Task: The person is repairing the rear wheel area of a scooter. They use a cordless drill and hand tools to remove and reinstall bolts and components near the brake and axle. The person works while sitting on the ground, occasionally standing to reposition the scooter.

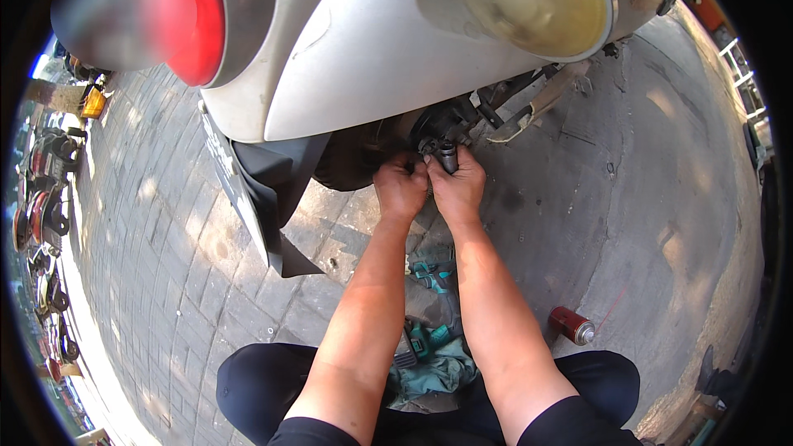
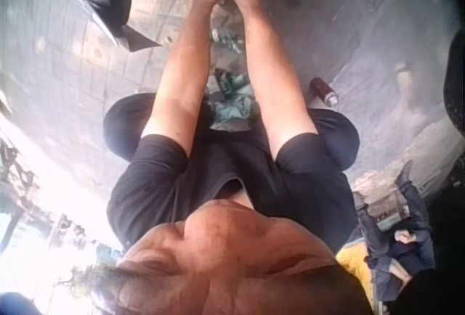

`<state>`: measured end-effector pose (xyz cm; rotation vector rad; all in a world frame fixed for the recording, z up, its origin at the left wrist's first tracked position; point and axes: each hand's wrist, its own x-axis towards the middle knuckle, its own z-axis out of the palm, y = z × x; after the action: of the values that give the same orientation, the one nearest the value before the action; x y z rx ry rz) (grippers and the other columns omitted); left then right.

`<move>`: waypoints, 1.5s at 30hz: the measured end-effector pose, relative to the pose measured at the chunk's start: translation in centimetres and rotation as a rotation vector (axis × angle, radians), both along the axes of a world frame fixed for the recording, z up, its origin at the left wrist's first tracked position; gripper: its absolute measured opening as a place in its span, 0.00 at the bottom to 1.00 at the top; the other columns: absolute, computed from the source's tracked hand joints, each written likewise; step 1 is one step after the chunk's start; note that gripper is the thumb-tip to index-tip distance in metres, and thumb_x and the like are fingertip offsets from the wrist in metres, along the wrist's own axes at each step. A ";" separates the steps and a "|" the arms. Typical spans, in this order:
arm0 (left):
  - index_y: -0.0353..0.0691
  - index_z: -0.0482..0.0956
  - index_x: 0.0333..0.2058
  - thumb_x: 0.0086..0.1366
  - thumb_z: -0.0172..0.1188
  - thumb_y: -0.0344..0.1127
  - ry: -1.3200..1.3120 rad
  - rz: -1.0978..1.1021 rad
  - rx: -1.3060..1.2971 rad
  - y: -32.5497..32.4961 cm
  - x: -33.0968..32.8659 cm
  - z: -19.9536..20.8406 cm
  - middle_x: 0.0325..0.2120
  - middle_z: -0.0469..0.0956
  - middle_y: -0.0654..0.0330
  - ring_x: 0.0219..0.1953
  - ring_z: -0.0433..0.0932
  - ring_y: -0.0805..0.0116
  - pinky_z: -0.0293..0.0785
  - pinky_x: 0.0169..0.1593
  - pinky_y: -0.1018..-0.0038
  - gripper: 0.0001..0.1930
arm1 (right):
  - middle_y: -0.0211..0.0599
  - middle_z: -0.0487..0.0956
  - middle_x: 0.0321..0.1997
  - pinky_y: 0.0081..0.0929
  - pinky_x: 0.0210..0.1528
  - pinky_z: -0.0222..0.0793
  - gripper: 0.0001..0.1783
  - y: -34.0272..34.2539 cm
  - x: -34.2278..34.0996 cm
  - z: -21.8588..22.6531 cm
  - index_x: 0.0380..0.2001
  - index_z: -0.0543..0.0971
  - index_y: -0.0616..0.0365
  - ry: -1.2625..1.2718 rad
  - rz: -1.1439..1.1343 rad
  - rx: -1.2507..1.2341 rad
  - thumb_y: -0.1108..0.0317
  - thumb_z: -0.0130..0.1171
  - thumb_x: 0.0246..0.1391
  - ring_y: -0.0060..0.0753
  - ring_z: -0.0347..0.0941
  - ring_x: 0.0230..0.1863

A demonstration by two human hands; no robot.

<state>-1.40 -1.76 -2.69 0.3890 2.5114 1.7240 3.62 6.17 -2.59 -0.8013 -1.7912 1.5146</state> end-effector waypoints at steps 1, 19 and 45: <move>0.38 0.83 0.31 0.56 0.61 0.37 0.013 0.024 -0.033 -0.2 -0.1 0.1 0.26 0.82 0.47 0.31 0.83 0.52 0.78 0.39 0.64 0.10 | 0.26 0.78 0.25 0.21 0.32 0.68 0.08 0.0 -0.1 -0.2 0.33 0.80 0.62 0.037 -0.007 -0.005 0.75 0.66 0.47 0.15 0.66 0.26; 0.39 0.80 0.40 0.57 0.59 0.42 0.050 0.015 -0.075 -0.6 -0.3 -0.5 0.34 0.80 0.43 0.39 0.79 0.41 0.75 0.43 0.53 0.15 | 0.27 0.80 0.25 0.23 0.33 0.71 0.09 -0.6 -0.4 0.1 0.33 0.81 0.64 0.088 -0.020 0.090 0.74 0.67 0.47 0.16 0.69 0.26; 0.37 0.80 0.38 0.56 0.57 0.37 -0.024 -0.014 -0.089 -0.1 -0.6 -2.9 0.32 0.81 0.45 0.38 0.80 0.43 0.75 0.43 0.57 0.14 | 0.22 0.72 0.24 0.19 0.26 0.60 0.03 -0.6 1.0 1.2 0.29 0.77 0.61 0.040 -0.012 0.187 0.75 0.60 0.54 0.14 0.60 0.24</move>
<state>-2.00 -1.82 -5.56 0.3756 2.5506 1.5958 4.64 5.60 -1.35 -0.6839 -1.8628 1.3235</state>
